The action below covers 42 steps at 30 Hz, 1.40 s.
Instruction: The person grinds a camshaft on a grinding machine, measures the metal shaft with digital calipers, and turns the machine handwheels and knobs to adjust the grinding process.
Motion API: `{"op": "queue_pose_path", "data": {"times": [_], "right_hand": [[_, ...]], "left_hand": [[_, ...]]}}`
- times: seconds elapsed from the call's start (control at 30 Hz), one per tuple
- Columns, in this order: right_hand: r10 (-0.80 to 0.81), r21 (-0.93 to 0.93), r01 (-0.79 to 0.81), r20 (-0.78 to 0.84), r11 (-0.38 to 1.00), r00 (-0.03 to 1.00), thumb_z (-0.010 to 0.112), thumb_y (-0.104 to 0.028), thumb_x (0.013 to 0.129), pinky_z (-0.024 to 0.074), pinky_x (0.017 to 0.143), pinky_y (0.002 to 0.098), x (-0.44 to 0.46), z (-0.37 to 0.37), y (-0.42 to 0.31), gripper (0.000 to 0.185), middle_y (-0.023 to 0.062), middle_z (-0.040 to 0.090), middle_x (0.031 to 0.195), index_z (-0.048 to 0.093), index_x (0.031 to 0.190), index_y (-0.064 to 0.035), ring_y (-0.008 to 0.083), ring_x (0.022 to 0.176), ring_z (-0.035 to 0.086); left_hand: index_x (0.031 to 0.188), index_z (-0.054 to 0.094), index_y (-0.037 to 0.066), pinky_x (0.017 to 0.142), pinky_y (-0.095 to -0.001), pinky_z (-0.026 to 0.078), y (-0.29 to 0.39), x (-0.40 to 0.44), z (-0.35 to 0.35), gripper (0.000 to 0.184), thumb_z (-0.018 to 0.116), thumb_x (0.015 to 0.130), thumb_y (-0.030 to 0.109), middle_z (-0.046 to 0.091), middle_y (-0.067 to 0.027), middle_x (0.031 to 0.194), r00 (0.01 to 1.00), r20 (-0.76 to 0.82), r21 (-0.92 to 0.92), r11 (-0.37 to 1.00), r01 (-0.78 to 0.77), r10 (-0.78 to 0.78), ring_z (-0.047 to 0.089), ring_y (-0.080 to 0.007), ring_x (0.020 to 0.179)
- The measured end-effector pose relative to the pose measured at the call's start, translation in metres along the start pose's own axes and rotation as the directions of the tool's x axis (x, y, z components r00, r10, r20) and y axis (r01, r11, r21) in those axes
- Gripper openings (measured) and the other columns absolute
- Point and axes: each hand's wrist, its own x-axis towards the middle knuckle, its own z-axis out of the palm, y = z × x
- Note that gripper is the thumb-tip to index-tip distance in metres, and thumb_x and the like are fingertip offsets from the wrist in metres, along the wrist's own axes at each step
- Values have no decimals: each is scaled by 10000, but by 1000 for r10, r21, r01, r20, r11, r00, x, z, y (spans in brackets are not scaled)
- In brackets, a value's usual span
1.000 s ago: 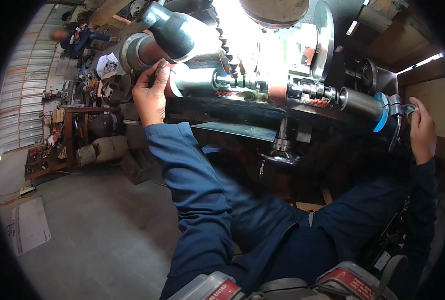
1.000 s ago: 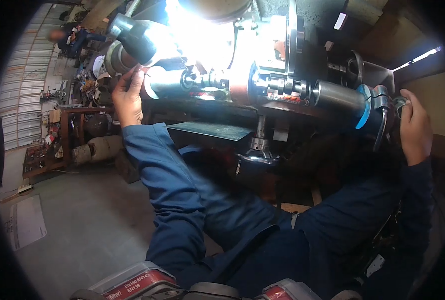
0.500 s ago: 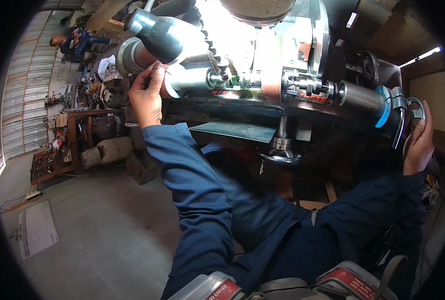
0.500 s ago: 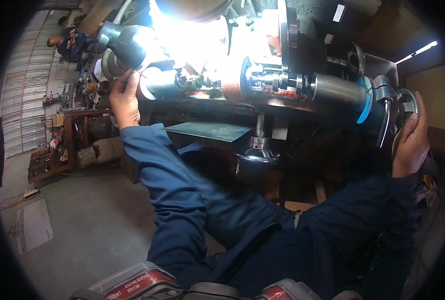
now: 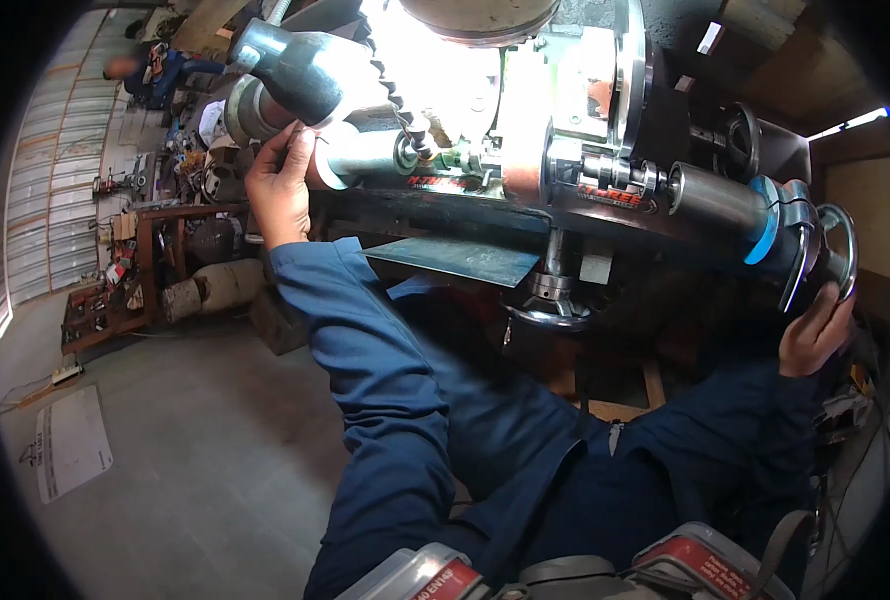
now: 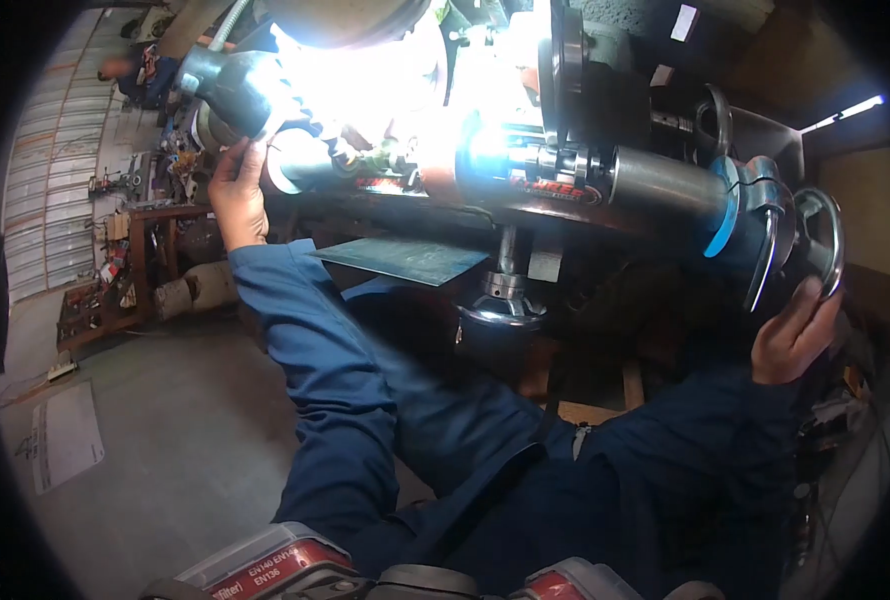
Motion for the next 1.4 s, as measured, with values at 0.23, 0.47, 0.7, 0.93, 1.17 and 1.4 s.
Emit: {"op": "queue_pose_path", "data": {"times": [0.23, 0.47, 0.7, 0.93, 1.17, 1.4], "right_hand": [[251, 657, -401, 315, 639, 916, 555, -173, 1011, 501, 857, 335, -53, 40, 121, 384, 128, 653, 1115, 517, 1332, 33, 237, 955, 634], [-256, 444, 359, -274, 821, 927, 579, -241, 994, 501, 806, 340, 20, 98, 46, 388, 111, 659, 1077, 523, 1277, 19, 220, 891, 626], [-403, -17, 553, -703, 833, 586, 602, -308, 977, 501, 755, 345, 66, 149, 0, 403, 93, 666, 1039, 528, 1222, 4, 202, 827, 617], [-402, 51, 628, -727, 777, 557, 606, -360, 957, 524, 733, 348, 91, 121, 7, 392, 83, 691, 1005, 558, 1159, -28, 212, 819, 645], [-480, -228, 555, -798, 800, 364, 774, -139, 829, 525, 675, 338, 119, 104, -22, 423, 41, 633, 798, 541, 1168, -35, 153, 713, 620], [-429, -204, 518, -827, 831, 362, 794, -65, 791, 492, 692, 340, 120, 107, -28, 420, -1, 616, 734, 521, 1110, -74, 177, 711, 583]], "left_hand": [[1076, 698, -33, 899, -299, 457, 3, -3, 2, 299, 808, 858, 140, 694, -64, 1044, 1000, -6, -59, 998, 12, -13, 601, -128, 952], [1087, 728, -9, 857, -275, 512, 1, 0, -1, 300, 813, 850, 156, 738, -85, 1004, 1000, -1, -25, 1000, -9, 9, 672, -132, 904], [1101, 724, -6, 861, -268, 506, -9, 6, -8, 319, 813, 852, 174, 732, -81, 1018, 1000, 14, -52, 999, 13, -12, 666, -131, 919], [1116, 717, -7, 858, -272, 509, -14, 7, -12, 322, 803, 863, 171, 729, -82, 1031, 1000, 26, -70, 997, 15, -13, 664, -128, 921], [1116, 718, -13, 862, -270, 508, -12, 3, -11, 305, 791, 873, 156, 728, -86, 1046, 1000, 10, -53, 999, -8, 8, 662, -128, 924], [1107, 719, -13, 863, -269, 507, -14, 3, -12, 296, 795, 868, 145, 727, -82, 1036, 1000, -7, -58, 998, -23, 23, 660, -129, 924]]}}
